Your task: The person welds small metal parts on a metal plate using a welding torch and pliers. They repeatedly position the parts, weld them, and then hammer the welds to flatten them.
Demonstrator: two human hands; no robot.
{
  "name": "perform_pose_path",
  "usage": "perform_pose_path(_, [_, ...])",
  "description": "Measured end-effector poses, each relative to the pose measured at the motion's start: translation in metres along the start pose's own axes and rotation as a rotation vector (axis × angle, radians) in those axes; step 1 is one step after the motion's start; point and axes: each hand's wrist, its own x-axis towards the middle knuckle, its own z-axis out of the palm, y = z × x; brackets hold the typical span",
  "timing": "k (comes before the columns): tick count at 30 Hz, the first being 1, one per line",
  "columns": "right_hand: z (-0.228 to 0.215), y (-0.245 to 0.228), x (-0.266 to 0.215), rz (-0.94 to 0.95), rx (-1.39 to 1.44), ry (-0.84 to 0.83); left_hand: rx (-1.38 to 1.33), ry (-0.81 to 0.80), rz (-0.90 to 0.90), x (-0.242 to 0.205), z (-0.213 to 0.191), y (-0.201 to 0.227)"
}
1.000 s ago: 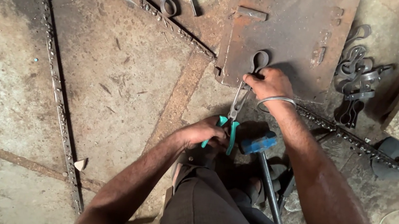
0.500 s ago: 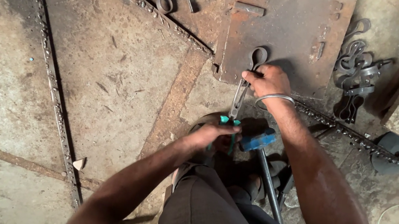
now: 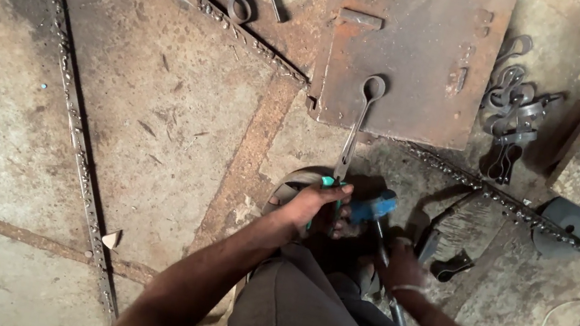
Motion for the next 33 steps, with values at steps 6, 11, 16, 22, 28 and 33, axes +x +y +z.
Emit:
perform_pose_path(6, [0.046, 0.05, 0.013, 0.047, -0.035, -0.113, -0.054, -0.1, 0.007, -0.004, -0.003, 0.001])
perform_pose_path(11, [-0.034, 0.036, 0.0, 0.218, 0.13, -0.177, -0.009, -0.04, -0.01, -0.013, -0.002, 0.01])
perform_pose_path(16, [-0.142, -0.004, -0.026, 0.297, 0.254, -0.324, -0.02, -0.052, -0.046, 0.004, -0.013, 0.003])
perform_pose_path(22, [-0.249, -0.061, -0.024, -0.907, 1.07, 0.244, 0.032, 0.043, -0.052, -0.005, -0.001, 0.009])
perform_pose_path(28, [-0.163, -0.074, 0.082, -0.579, 0.392, 0.194, 0.044, 0.015, -0.001, 0.001, -0.009, 0.0])
perform_pose_path(33, [-0.191, -0.099, 0.072, -0.132, 0.372, 0.138, 0.11, 0.048, -0.014, -0.001, 0.004, -0.002])
